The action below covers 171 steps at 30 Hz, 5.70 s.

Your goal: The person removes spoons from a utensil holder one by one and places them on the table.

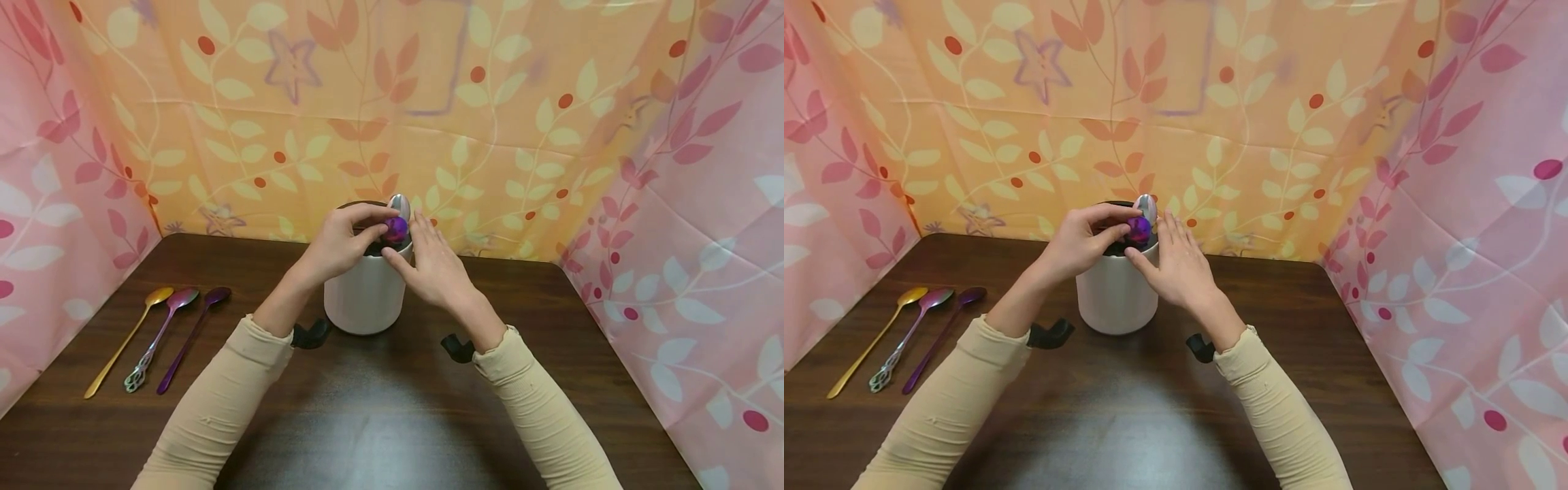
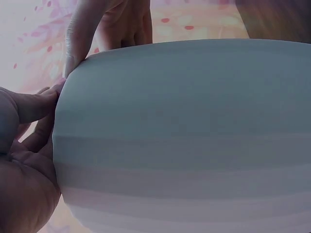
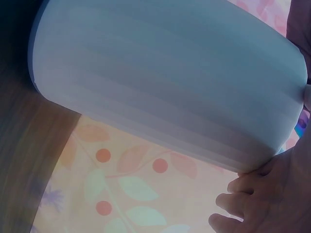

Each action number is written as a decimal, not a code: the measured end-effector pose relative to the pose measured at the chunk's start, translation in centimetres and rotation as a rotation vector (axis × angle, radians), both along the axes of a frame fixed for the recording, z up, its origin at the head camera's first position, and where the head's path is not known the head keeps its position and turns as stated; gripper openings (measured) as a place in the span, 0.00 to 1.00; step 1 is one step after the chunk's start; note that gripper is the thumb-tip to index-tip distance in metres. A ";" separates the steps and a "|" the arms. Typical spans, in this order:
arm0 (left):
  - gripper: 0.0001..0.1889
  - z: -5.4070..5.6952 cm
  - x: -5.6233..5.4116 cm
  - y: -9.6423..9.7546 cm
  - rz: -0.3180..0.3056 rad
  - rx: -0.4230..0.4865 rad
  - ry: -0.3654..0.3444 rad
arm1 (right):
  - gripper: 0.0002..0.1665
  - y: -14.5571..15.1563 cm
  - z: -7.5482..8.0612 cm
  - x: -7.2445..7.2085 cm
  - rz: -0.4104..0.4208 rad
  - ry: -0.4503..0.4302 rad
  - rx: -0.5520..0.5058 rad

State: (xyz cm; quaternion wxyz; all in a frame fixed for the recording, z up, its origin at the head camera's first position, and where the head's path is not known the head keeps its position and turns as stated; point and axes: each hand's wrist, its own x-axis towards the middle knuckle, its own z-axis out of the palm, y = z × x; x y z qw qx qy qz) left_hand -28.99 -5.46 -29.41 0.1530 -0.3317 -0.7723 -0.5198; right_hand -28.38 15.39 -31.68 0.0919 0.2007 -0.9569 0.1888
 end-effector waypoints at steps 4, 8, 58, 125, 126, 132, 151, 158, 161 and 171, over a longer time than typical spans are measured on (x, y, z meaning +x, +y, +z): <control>0.15 0.1 0.1 0.0 0.004 0.021 -0.037 | 0.59 0.0 0.0 -0.1 0.002 0.005 0.005; 0.15 0.4 0.2 -0.2 0.019 0.043 -0.061 | 0.59 0.0 -0.1 -0.1 0.002 0.007 0.005; 0.12 5.7 2.3 -8.3 -0.032 0.935 -0.035 | 0.59 -0.1 -0.1 -0.1 -0.011 0.001 0.021; 0.23 -8.7 -1.6 -21.9 0.158 -0.204 -0.740 | 0.59 0.0 -0.1 0.0 -0.004 0.006 0.018; 0.23 -9.0 -1.8 -22.0 0.163 -0.202 -0.741 | 0.59 0.0 0.0 0.0 -0.004 0.006 0.017; 0.23 -10.2 -2.3 -22.4 0.192 -0.194 -0.769 | 0.59 -0.1 0.0 0.0 -0.006 0.003 0.013; 0.23 -13.0 -3.6 -22.8 0.231 -0.119 -0.791 | 0.59 0.0 -0.2 -0.2 -0.012 0.013 0.016; 0.22 -13.3 -3.6 -22.7 0.233 -0.116 -0.790 | 0.59 0.0 -0.2 -0.2 -0.008 0.012 0.005; 0.21 -13.4 -3.6 -22.7 0.245 -0.129 -0.773 | 0.59 0.0 -0.2 -0.2 -0.009 0.015 0.004; 0.19 -13.1 -3.5 -22.5 0.345 -0.372 -0.657 | 0.59 -0.1 -0.2 -0.2 -0.012 0.015 0.010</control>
